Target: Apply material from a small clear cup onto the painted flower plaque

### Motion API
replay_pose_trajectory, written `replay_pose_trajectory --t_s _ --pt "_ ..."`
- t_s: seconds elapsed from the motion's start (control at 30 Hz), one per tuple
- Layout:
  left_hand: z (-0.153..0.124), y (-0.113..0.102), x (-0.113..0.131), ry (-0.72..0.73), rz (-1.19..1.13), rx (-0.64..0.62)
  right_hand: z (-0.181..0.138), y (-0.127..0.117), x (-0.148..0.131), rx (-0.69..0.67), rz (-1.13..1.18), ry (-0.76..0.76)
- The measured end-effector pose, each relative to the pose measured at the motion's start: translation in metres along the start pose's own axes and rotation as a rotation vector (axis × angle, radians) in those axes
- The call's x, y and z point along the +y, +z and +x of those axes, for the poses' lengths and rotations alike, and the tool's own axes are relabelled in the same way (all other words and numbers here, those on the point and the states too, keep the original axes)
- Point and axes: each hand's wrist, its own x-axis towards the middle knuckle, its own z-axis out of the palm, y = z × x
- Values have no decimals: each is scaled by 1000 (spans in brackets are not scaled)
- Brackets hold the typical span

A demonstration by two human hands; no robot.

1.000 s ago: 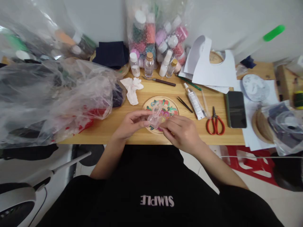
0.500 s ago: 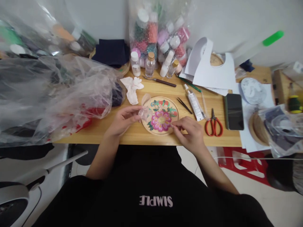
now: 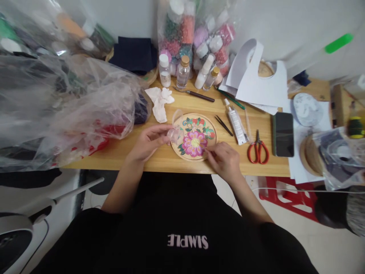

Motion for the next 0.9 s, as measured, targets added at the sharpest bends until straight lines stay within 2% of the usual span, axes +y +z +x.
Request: replay_pose_trajectory --t_s 0.37,0.53,0.7,0.9 --pt "0 0 0 18 -31 -27 -2 0 0 13 36 12" --pt "1 1 -3 36 -16 -42 6 -11 -11 96 115 44" --pt "-2 9 -2 45 79 -80 21 -19 -32 154 178 -38" --pt "-5 17 6 55 112 -191 33 -13 -37 129 49 -160"
